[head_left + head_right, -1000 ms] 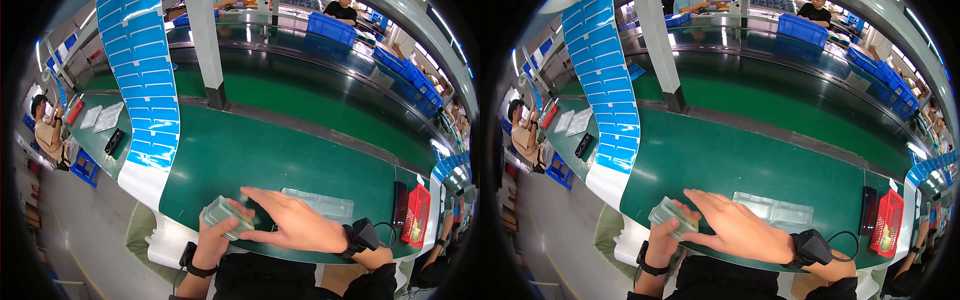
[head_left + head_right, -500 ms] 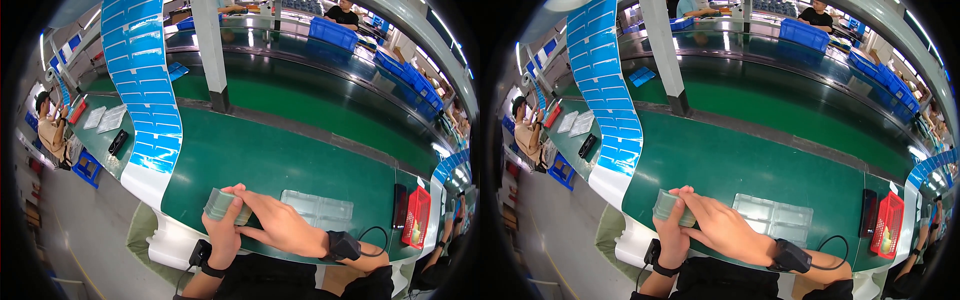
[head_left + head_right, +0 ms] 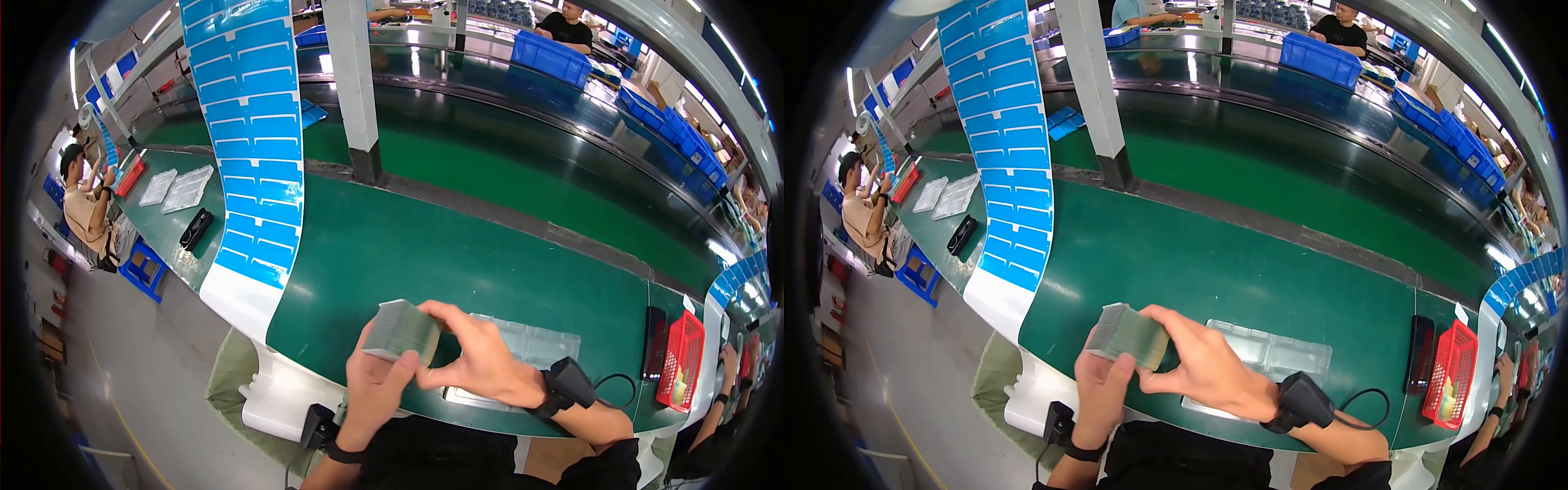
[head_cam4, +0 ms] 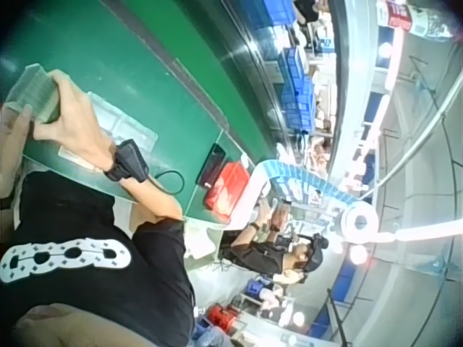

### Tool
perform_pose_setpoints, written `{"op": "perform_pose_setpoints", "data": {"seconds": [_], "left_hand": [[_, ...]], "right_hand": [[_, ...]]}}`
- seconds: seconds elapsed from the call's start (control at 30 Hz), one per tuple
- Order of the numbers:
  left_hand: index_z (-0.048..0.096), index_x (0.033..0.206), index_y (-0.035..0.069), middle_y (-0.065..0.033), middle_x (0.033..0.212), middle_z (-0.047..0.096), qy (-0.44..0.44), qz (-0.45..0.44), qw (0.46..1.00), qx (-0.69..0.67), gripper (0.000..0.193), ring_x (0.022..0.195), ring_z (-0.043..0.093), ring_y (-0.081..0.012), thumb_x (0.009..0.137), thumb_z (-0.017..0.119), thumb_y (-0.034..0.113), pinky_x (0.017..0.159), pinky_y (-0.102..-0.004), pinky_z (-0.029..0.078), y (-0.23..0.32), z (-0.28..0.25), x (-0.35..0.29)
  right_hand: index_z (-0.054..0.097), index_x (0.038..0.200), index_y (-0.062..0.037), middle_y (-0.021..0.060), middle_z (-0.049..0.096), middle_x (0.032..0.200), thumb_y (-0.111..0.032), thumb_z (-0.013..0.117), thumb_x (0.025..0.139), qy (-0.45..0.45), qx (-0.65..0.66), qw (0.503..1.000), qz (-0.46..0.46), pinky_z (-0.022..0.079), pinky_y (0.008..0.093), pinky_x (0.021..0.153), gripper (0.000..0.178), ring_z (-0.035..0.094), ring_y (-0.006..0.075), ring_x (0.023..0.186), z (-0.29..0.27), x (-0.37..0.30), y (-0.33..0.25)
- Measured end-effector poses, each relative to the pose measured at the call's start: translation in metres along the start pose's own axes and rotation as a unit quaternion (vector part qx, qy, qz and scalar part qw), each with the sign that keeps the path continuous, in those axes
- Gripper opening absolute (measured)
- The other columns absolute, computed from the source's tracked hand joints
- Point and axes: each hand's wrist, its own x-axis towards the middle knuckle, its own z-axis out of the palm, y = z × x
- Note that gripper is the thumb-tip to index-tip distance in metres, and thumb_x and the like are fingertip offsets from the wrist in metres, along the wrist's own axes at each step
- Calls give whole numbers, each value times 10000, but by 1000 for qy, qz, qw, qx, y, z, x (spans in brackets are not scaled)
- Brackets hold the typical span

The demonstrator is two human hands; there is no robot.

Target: Manually assemble plastic components and apply adhesive strips or labels at a factory workbench.

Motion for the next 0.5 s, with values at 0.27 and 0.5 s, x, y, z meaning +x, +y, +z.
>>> {"op": "perform_pose_setpoints", "data": {"seconds": [0.27, 0.5], "left_hand": [[500, 1474, -133, -154, 1262, 701, -101, -19, 985, 138, 598, 1113, 675, -169, 944, 755, -21, 976, -307, 549, 2, -23, 0], [498, 1458, -157, -179, 1280, 694, -52, -9, 987, 150, 671, 1150, 678, -198, 886, 820, -19, 1009, -332, 543, 11, -8, -1]], "right_hand": [[510, 1386, 11, 225, 687, 1093, -217, 837, 808, -31, 59, 998, -22, 554, 397, 834, 702, 693, 354, 935, -13, 4, 3], [505, 1418, 35, 226, 703, 1222, -290, 895, 813, -87, 66, 993, 40, 522, 418, 1047, 789, 694, 339, 1178, -20, 10, 5]]}}
